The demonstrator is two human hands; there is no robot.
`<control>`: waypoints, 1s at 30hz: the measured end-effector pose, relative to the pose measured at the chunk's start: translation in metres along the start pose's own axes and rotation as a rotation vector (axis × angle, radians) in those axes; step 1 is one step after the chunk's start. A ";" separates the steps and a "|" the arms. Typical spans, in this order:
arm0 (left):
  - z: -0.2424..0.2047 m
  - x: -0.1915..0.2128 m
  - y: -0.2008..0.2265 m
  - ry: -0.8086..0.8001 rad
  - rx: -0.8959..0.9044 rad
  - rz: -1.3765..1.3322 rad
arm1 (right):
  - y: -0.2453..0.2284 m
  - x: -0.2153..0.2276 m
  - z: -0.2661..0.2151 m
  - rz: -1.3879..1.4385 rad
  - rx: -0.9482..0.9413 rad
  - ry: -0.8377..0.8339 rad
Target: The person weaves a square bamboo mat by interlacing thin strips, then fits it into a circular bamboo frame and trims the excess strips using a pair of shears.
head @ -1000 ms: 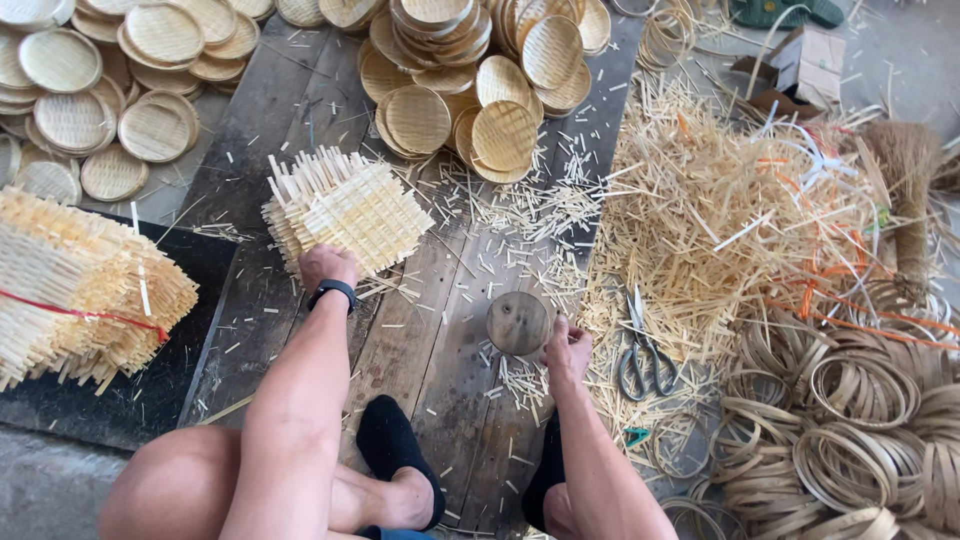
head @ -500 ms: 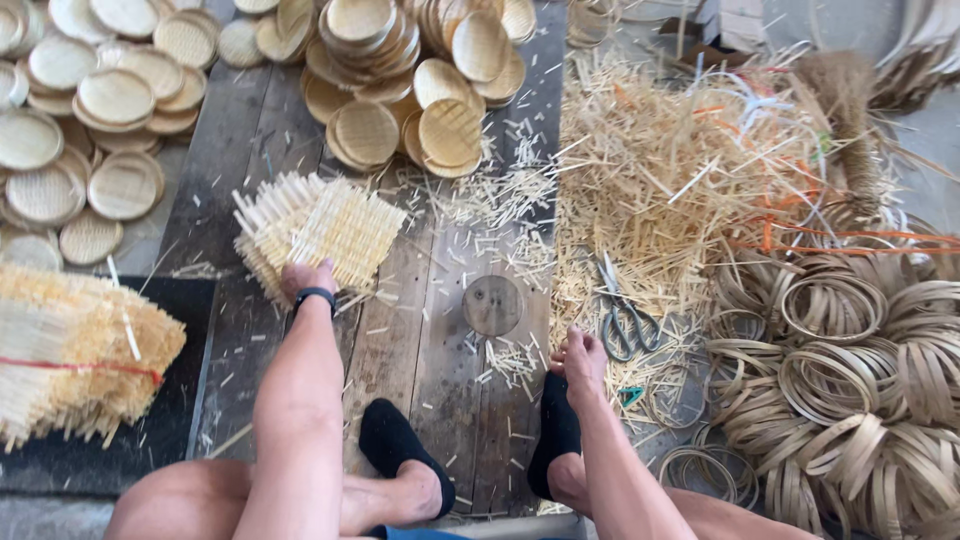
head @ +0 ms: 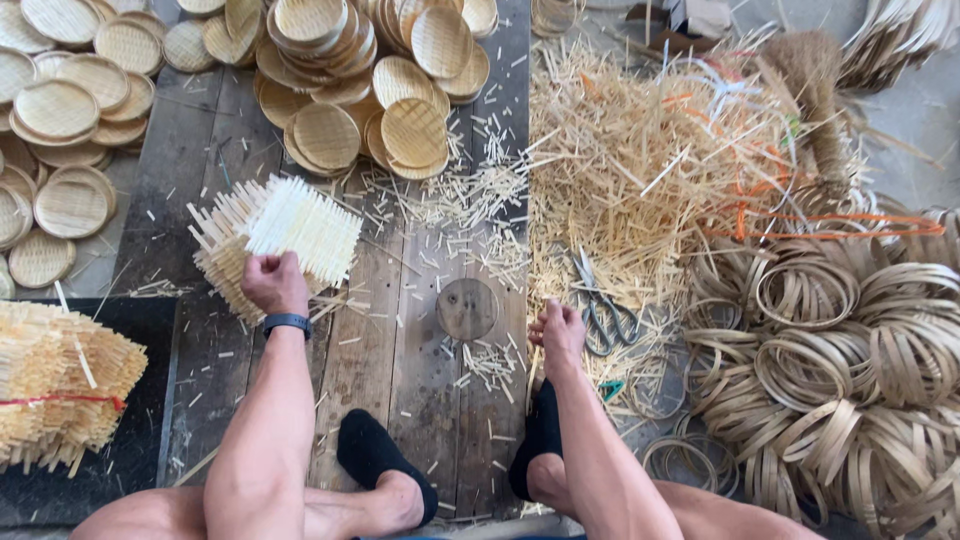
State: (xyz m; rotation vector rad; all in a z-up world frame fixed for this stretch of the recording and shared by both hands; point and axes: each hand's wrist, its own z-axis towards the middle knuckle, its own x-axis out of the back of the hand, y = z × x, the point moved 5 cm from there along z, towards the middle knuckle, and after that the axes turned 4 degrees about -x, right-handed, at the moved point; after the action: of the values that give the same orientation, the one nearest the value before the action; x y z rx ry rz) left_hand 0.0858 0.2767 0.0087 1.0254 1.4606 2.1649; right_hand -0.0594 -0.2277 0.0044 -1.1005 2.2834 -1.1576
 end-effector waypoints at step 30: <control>-0.197 -0.106 0.003 -0.913 0.675 -0.350 | 0.009 -0.059 0.011 -0.267 -0.044 -0.353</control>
State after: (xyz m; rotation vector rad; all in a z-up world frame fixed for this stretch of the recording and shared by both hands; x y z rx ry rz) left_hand 0.0168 0.0788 -0.0705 1.5251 1.6801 0.7301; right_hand -0.0195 -0.1843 -0.0114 -1.5274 1.9413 -0.9158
